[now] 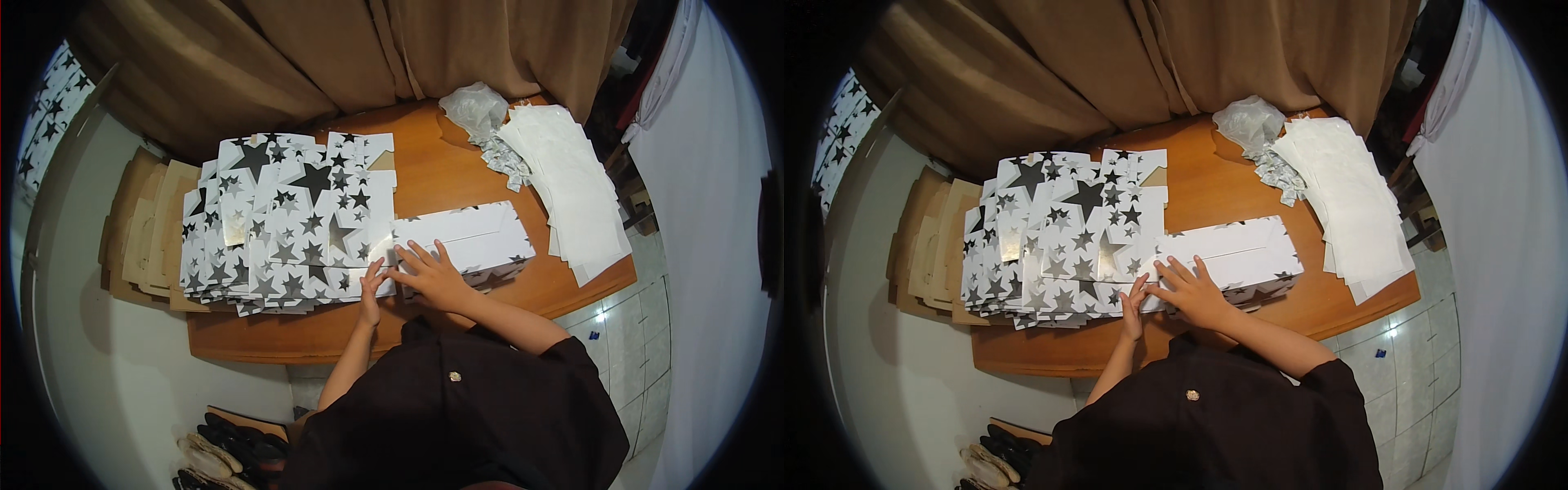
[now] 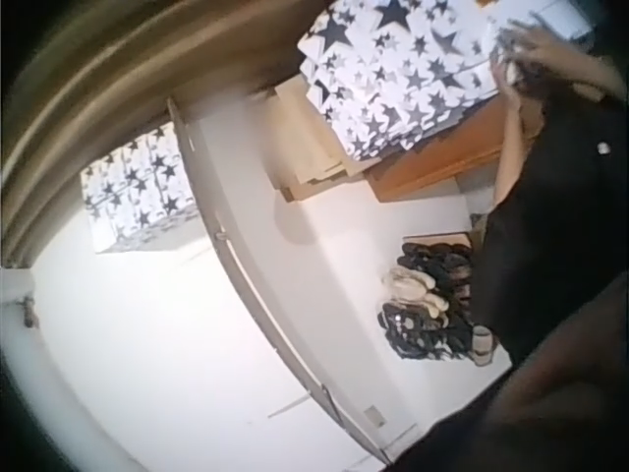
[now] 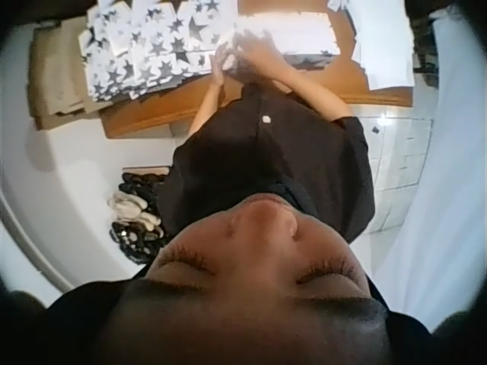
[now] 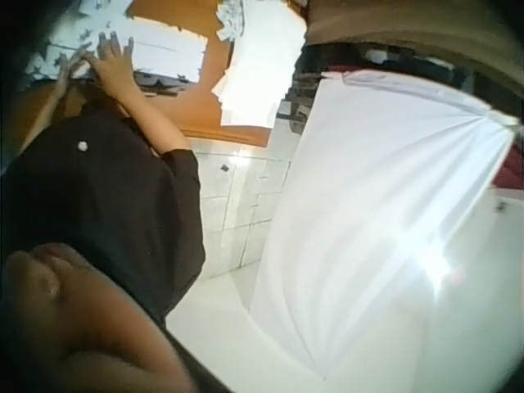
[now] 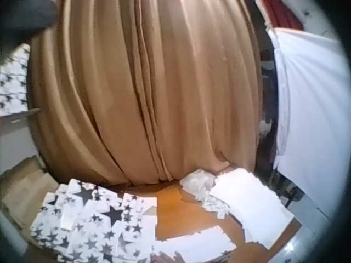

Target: Fold and assemble shoe boxes and organize them on a shelf.

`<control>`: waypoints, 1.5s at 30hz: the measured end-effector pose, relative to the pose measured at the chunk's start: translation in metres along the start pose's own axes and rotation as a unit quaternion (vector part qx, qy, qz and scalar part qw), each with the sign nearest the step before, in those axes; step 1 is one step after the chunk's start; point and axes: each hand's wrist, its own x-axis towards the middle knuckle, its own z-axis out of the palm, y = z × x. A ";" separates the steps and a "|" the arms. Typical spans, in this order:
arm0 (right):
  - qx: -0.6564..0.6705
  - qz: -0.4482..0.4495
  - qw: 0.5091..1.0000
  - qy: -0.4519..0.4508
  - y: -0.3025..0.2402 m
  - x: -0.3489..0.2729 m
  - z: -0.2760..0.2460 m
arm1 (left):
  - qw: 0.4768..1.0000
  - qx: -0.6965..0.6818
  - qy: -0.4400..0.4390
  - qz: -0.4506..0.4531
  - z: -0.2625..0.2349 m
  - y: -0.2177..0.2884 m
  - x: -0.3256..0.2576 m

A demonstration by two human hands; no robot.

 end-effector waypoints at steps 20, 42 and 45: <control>0.451 0.307 0.721 0.427 0.109 -0.119 -0.047 | 0.957 0.260 0.082 0.093 0.035 0.049 0.033; 0.242 0.450 0.811 0.285 0.064 -0.162 -0.006 | 0.899 0.412 0.010 -0.150 0.021 0.022 0.107; 0.185 0.412 0.840 0.303 0.068 -0.155 -0.007 | 0.962 0.261 0.041 0.068 0.017 0.014 0.082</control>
